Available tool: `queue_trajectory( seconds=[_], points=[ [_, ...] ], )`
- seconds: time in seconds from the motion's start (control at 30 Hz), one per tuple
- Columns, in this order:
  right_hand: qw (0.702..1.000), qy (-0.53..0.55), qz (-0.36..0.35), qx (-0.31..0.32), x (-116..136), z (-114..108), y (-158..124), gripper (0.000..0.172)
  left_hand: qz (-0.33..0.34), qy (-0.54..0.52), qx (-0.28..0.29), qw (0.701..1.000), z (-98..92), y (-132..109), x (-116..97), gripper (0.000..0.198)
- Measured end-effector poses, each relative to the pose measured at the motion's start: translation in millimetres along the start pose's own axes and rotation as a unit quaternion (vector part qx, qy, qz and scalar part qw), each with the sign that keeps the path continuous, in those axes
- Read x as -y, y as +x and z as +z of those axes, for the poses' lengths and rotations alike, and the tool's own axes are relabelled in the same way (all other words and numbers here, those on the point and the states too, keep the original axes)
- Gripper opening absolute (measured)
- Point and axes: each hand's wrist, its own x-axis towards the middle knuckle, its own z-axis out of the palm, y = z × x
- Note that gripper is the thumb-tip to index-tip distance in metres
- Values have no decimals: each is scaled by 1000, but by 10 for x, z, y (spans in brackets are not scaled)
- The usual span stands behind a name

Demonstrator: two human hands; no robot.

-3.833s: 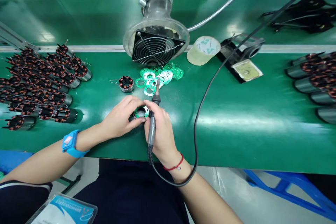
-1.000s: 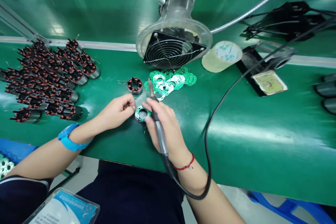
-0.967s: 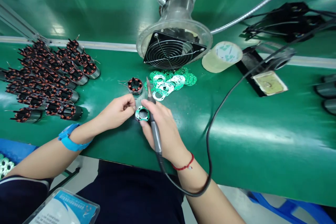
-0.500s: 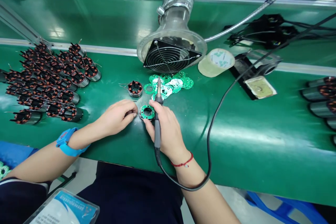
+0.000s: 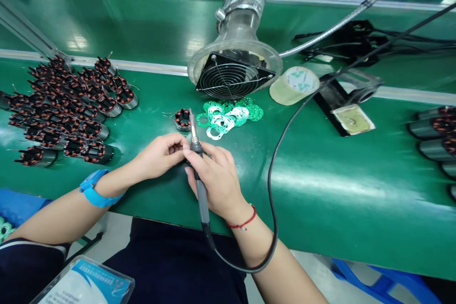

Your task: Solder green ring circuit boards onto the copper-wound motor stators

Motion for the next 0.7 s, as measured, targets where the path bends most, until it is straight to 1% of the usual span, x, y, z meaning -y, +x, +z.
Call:
queue_trajectory(
  seconds=[0.07, 0.13, 0.2, 0.3, 0.37, 0.43, 0.53, 0.63, 0.7],
  points=[
    [1000, -21, 12, -4, -11, 1, -9, 57, -3, 1, 1, 1000, -20, -6, -16, 8],
    [999, -22, 29, -10, -13, 0, -13, 53, 6, 10, -11, 1000, -29, -10, -24, 8],
    [999, -3, 35, -14, -2, -4, -8, 49, 16, 21, -30, 999, -28, -9, -18, 9],
    [999, 33, 30, -18, 23, -15, 11, 46, 13, 24, -58, 998, -19, 5, 1, 10],
    [998, 53, 26, -13, 28, -18, 12, 44, 10, 21, -68, 997, -17, 17, 9, 10],
    [996, 75, 44, -23, 16, -18, -13, 44, 14, 26, -74, 997, -16, 26, 9, 11],
    [983, 115, 120, -79, -16, -14, -92, 43, 21, 53, -81, 995, -10, 30, 5, 11],
    [955, 164, 200, -148, -36, -16, -170, 37, 20, 78, -87, 993, 6, 31, 10, 11],
    [933, 201, 229, -191, -33, -26, -196, 30, 24, 88, -91, 992, 17, 37, 17, 12]
  ],
)
